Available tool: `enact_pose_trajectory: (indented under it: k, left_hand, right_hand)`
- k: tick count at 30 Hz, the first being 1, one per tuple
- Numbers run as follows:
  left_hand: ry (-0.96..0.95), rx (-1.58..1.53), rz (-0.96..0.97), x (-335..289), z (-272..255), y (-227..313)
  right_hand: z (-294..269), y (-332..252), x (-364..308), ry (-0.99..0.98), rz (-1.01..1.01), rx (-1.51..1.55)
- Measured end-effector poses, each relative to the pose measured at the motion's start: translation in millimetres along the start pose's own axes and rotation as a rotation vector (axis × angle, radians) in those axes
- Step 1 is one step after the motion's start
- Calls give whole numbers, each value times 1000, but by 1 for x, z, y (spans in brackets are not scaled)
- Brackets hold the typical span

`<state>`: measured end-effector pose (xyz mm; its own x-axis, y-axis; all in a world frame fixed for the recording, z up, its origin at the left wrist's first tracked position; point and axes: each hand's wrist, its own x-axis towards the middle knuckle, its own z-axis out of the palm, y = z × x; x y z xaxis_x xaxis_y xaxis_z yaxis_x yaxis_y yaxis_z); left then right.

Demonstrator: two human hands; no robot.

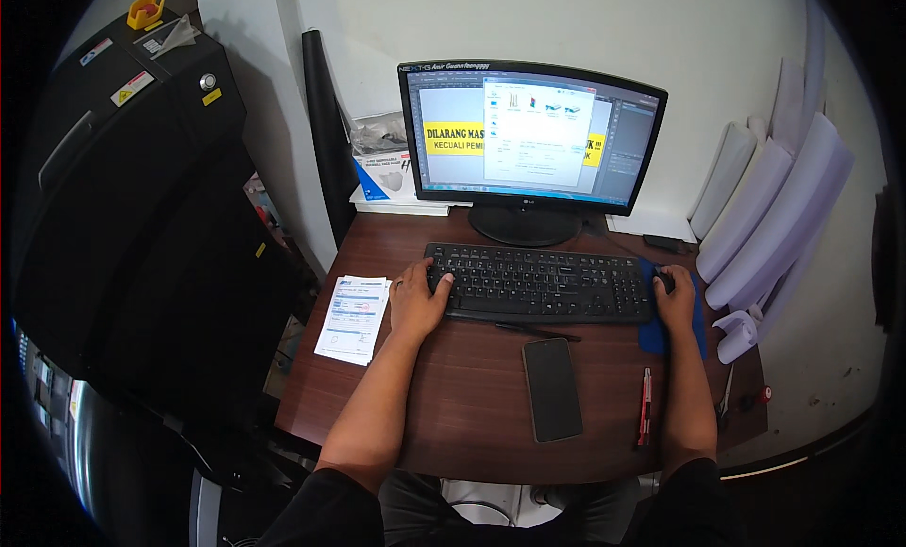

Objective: Creating or editing a digital sign layout using design software on a computer.

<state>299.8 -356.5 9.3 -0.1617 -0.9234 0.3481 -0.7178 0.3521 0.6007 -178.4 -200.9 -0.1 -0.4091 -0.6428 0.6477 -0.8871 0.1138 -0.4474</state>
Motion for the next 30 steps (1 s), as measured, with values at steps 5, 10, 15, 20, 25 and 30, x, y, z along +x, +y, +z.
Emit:
enact_pose_trajectory:
  k: [5,10,15,20,25,30]
  left_hand:
    - [8,-3,8,0,1,-1]
    - [4,1,10,1,2,-5]
    - [-5,2,3,1,1,-3]
    - [-19,2,-12,1,0,-1]
    - [-20,-2,-9,1,0,-1]
    - [-1,-3,7,1,0,-2]
  right_hand:
    - [0,-1,0,7,-8,2]
    - [-1,-5,0,19,-15,11]
    - [0,-3,0,32,-17,39]
    - [0,-5,0,18,7,14]
    - [1,2,0,15,-8,18]
    - [0,-2,0,29,-31,6]
